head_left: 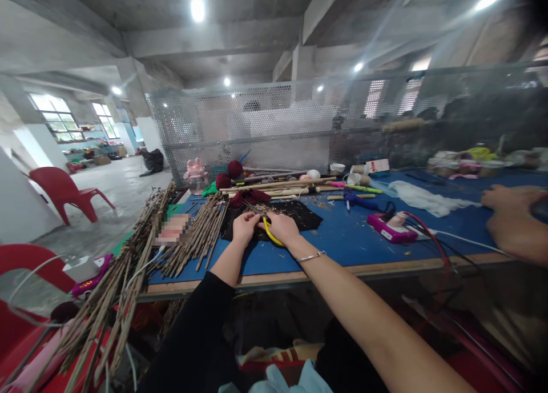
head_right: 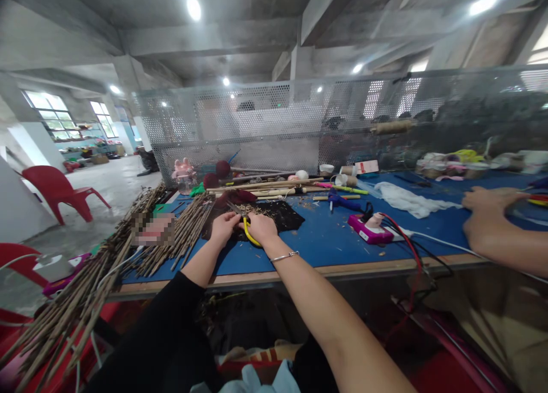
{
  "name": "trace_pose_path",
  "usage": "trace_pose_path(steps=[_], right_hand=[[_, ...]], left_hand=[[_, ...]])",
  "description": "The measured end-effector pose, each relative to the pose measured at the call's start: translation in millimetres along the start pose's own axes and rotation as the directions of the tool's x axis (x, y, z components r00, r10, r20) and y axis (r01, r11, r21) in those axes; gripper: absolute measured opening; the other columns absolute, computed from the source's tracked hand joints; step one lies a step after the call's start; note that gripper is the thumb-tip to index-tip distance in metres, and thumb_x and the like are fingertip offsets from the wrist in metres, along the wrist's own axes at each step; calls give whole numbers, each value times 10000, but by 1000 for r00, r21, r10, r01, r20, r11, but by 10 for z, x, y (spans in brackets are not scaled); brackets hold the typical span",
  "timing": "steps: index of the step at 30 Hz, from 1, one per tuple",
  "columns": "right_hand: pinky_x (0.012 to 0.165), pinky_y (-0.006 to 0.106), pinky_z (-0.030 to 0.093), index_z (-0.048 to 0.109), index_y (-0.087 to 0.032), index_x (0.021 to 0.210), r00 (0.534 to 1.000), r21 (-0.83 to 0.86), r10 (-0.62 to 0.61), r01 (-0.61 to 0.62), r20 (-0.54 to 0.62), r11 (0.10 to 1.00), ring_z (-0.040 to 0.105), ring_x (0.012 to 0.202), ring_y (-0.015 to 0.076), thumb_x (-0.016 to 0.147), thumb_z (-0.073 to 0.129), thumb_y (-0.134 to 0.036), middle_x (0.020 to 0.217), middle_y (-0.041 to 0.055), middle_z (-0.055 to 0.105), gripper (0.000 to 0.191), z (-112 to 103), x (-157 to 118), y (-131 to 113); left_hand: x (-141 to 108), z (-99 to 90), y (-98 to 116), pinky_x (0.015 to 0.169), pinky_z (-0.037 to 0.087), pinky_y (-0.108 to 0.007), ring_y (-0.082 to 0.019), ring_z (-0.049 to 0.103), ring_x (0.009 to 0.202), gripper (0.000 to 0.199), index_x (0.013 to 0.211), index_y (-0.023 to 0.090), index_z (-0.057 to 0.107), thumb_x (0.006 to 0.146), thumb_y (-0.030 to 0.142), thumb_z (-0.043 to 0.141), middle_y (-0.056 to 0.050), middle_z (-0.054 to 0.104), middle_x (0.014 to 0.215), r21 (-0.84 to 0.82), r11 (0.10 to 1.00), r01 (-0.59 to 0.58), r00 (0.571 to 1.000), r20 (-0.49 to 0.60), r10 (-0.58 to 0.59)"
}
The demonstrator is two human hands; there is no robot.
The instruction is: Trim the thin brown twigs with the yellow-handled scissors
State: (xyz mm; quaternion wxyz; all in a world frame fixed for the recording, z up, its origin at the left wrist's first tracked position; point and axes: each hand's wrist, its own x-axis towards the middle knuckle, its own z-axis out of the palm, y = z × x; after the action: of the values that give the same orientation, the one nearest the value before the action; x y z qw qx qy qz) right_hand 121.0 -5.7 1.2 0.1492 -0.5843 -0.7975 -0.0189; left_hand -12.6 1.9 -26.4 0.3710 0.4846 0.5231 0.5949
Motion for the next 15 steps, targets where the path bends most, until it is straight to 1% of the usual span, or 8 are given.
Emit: trace_pose_path(steps=[3, 7, 9, 11, 13, 15], right_hand=[[715, 307, 421, 555, -199, 1011, 999, 9, 32, -32, -11, 999, 622, 882, 247, 798, 325, -681, 938, 121, 661, 575, 7, 6, 14], [738, 300, 414, 492, -195, 1082, 997, 44, 60, -58, -46, 997, 603, 917, 232, 789, 425, -635, 993, 108, 636, 532, 12, 9, 26], [754, 293, 409, 478, -197, 1094, 998, 45, 39, -36, -56, 998, 584, 952, 229, 777, 503, -565, 1030, 103, 614, 487, 11, 7, 25], [771, 284, 402, 472, -203, 1107, 998, 38, 16, -14, -57, 999, 564, 987, 230, 754, 570, -484, 1055, 98, 597, 461, 6, 0, 20], [785, 283, 397, 466, -210, 1127, 998, 35, 5, -3, -60, 999, 548, 1007, 235, 741, 595, -431, 1071, 97, 585, 464, -3, -9, 12], [798, 287, 392, 461, -212, 1143, 998, 35, 3, -1, -67, 999, 538, 1017, 240, 748, 586, -413, 1081, 98, 576, 461, -13, -18, 3]], left_hand=[[-16, 5, 34, 408, 341, -163, -64, 457, 448, 278, 856, 98, 685, 673, 302, 642, -17, 610, 588, -11, 1000, 24, 1000, 2, -24], [-21, 4, 52, 404, 350, -145, -50, 454, 455, 260, 918, 106, 660, 734, 268, 574, -12, 603, 629, -39, 999, 34, 999, 11, -34], [-17, 2, 46, 407, 359, -140, -52, 469, 474, 232, 894, 110, 655, 743, 258, 561, -15, 603, 646, -48, 998, 37, 999, 21, -36], [-13, 0, 39, 415, 369, -138, -56, 484, 495, 191, 828, 112, 652, 741, 258, 565, -17, 601, 649, -53, 998, 37, 999, 29, -36], [-13, 0, 37, 421, 376, -138, -58, 492, 506, 162, 763, 116, 640, 740, 258, 566, -18, 600, 647, -53, 998, 38, 999, 36, -36], [-18, 3, 47, 429, 386, -141, -61, 503, 511, 147, 725, 117, 627, 741, 249, 564, -21, 606, 649, -51, 998, 44, 998, 46, -42]])
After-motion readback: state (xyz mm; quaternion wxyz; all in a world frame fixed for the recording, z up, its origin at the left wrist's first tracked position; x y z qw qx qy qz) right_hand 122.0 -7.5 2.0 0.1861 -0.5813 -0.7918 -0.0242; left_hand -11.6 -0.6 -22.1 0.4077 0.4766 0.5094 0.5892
